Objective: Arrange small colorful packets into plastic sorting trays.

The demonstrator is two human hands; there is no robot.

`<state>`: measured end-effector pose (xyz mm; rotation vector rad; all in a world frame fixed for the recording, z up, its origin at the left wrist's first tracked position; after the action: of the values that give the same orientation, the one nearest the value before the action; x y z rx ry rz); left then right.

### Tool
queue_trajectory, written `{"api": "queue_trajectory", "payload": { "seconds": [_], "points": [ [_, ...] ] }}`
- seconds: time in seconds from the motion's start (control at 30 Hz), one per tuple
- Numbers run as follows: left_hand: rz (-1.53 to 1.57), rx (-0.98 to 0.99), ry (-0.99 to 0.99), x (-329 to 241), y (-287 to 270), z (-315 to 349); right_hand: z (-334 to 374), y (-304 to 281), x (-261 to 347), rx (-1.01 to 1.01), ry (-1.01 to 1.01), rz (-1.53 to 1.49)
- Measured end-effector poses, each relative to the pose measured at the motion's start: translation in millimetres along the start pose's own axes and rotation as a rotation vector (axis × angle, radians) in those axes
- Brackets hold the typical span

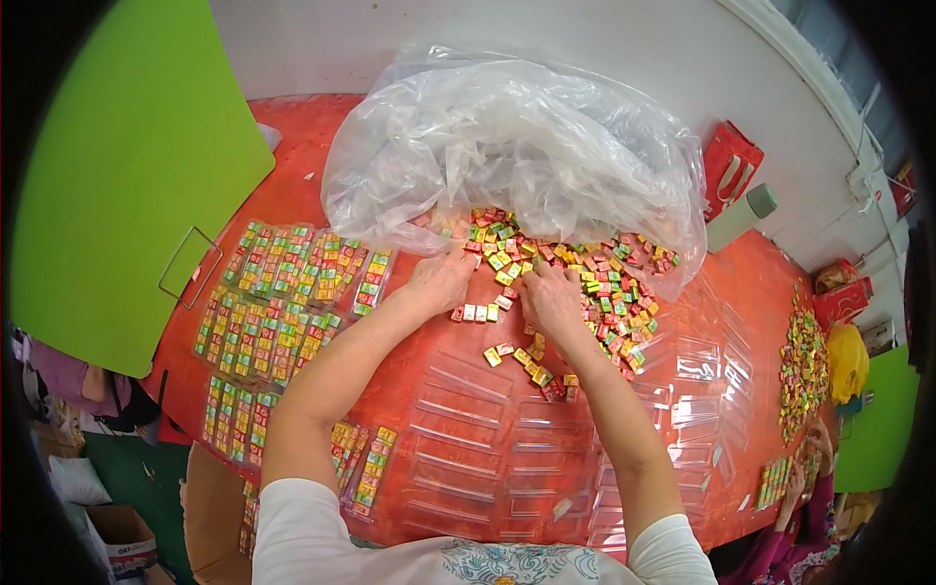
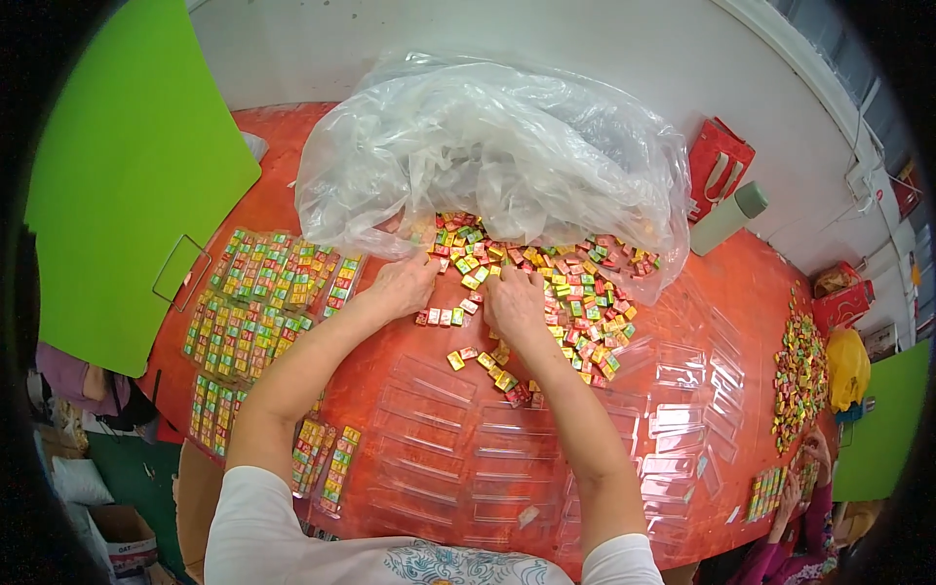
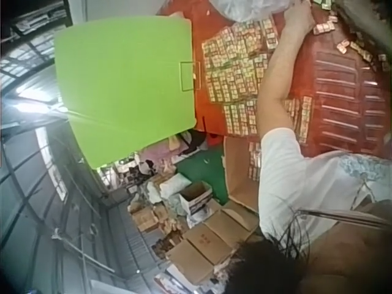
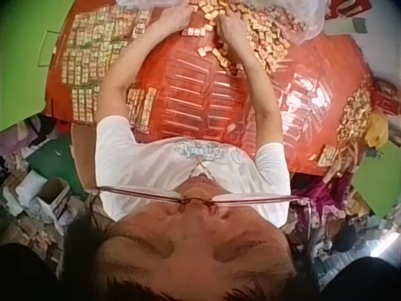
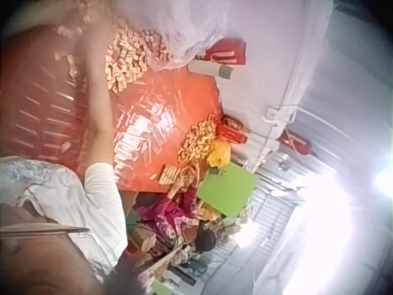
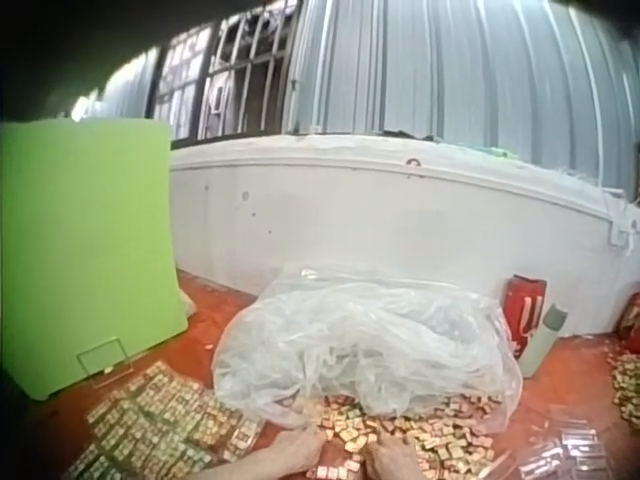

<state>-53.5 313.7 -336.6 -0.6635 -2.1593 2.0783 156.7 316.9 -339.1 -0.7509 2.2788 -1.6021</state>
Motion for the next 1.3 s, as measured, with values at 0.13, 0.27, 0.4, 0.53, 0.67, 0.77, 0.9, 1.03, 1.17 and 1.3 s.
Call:
{"api": "queue_trajectory", "payload": {
  "seconds": [0.13, 0.27, 0.4, 0.53, 0.67, 0.77, 0.9, 1.03, 1.17, 1.3],
  "points": [
    [0.086, 0.019, -0.062, -2, 1, -2, -15, -6, 9, -0.127, -0.068, 0.031],
    [0.151, 0.035, -0.091, 10, 3, 5, -26, 7, 19, -0.074, -0.115, 0.085],
    [0.236, 0.057, -0.140, 15, -7, 22, -29, 15, 16, -0.047, -0.121, 0.150],
    [0.335, 0.105, -0.162, 17, -7, 40, -28, 15, 7, 0.000, -0.011, 0.152],
    [0.337, 0.205, -0.175, 7, -8, 52, -20, 17, -2, -0.053, -0.014, 0.126],
    [0.329, 0.239, -0.148, -3, -14, 60, -19, 15, 0, -0.057, -0.025, 0.134],
    [0.222, 0.291, -0.127, -11, -13, 60, -24, 18, 7, 0.021, -0.061, 0.157],
    [0.106, 0.337, -0.160, -21, -20, 54, -28, 17, -1, 0.092, 0.003, 0.052],
    [-0.005, 0.107, -0.104, -30, -22, 55, -20, -4, 2, -0.014, 0.041, -0.043],
    [-0.052, -0.101, 0.087, -43, -6, 48, 17, -21, 25, 0.018, 0.037, -0.295]
  ]
}}
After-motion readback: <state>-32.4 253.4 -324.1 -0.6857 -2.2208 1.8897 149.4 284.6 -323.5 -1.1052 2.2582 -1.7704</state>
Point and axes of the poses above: each hand's wrist, its own z-axis away from the middle knuckle, its own y-axis out of the palm, x = y × z, the point moved 2 cm from there along -z, towards the middle knuckle, and after that the axes turned 1 degree about z, right-handed, at the moved point
